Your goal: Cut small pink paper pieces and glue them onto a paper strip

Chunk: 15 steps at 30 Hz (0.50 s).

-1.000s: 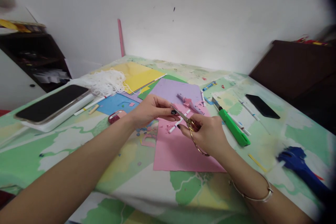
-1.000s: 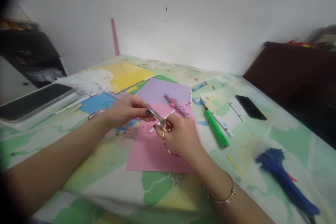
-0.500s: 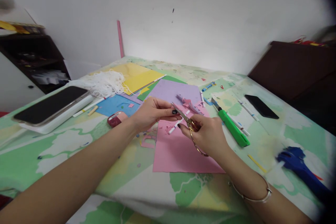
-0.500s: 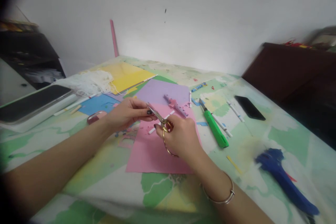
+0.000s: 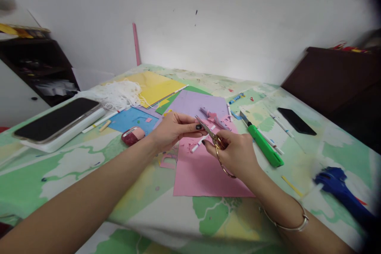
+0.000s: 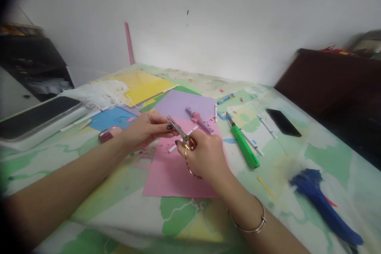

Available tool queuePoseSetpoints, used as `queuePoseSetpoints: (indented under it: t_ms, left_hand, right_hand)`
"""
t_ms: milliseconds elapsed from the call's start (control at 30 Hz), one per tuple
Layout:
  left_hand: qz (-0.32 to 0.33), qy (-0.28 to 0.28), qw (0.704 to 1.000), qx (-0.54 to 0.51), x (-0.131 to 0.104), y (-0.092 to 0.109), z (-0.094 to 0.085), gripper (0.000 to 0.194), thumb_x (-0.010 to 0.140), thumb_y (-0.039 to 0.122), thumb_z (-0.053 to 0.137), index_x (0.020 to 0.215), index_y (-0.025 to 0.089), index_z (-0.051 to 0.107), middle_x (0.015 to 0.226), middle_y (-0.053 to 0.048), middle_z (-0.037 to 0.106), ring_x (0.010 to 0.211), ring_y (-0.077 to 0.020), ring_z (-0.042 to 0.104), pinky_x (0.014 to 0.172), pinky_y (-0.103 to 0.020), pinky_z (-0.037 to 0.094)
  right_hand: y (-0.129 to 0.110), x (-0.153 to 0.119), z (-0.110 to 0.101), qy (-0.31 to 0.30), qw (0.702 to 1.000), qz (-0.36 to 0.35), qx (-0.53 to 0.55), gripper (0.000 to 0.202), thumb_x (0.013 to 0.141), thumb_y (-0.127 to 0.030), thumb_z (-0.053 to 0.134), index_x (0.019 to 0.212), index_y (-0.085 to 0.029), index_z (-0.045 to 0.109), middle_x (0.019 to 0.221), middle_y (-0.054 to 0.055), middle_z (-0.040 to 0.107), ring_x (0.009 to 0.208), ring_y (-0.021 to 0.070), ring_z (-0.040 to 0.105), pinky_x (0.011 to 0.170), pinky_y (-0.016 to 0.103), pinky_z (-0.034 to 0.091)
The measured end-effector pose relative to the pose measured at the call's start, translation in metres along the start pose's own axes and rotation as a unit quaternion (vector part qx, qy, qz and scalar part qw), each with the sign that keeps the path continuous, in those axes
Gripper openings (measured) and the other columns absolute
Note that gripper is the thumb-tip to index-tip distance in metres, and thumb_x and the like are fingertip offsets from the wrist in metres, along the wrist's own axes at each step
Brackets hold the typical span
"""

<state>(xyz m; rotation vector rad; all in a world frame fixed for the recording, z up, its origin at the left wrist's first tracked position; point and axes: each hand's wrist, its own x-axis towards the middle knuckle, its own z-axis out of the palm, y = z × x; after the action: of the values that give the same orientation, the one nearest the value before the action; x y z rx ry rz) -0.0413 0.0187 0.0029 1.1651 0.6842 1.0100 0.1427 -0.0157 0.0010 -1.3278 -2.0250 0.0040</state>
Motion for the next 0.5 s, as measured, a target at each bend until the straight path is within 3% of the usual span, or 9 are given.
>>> queuePoseSetpoints:
  t_ms: [500]
  left_hand:
    - [-0.002, 0.004, 1.0, -0.016, 0.0004, 0.0003, 0.0011, 0.006, 0.07, 0.014, 0.071, 0.076, 0.012, 0.074, 0.079, -0.007, 0.072, 0.077, -0.0153, 0.068, 0.078, -0.027, 0.054]
  right_hand:
    - [-0.0013, 0.0, -0.0006, -0.001, 1.0, 0.006, 0.009, 0.036, 0.069, -0.034, 0.065, 0.048, -0.019, 0.039, 0.041, -0.007, 0.036, 0.04, 0.0063, 0.03, 0.044, 0.021, 0.024]
